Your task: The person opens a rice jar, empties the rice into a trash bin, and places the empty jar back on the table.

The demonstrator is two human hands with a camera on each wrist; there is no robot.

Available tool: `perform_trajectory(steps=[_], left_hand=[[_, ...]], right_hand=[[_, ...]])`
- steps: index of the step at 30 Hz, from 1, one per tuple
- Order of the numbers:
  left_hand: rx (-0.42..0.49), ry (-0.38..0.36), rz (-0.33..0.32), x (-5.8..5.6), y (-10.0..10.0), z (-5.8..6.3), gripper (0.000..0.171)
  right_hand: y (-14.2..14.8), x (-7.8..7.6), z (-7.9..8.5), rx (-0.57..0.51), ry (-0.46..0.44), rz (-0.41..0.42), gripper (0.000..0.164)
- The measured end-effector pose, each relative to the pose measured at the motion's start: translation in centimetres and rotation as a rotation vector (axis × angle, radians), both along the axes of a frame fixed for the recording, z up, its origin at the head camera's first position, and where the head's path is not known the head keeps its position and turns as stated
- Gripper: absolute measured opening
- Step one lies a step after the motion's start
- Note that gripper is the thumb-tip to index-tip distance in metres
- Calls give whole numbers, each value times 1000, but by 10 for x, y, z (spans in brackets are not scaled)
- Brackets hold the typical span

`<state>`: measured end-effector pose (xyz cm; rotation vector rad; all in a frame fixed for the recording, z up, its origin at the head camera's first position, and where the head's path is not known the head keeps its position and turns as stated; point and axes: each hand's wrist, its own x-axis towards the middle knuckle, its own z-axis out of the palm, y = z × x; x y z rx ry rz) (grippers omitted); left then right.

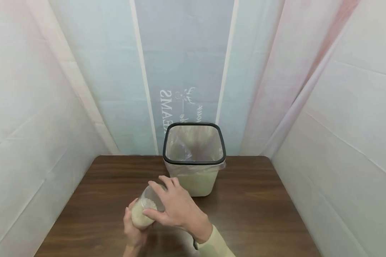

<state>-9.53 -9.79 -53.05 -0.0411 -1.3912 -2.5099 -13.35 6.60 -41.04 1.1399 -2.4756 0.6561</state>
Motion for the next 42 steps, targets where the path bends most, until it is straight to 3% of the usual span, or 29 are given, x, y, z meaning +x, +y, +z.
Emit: perform_trajectory(steps=[3,11,21,32,42], left_hand=[[-18,-8,-5,1,2,0,47],[-42,60,-26,1,2,-2,48],[-53,17,-22,1,4,0,49],[-56,17,-38,9,1,-4,47],[-44,29,-39,7,5,-1,49]], right_hand=[[1,1,0,15,24,-39,69],[-3,3,-2,56,45,-76,69],[-4,6,-4,58,19,-89,58],[-3,9,-4,10,50,-38,52],[1,8,-1,-13,76,-1,49]])
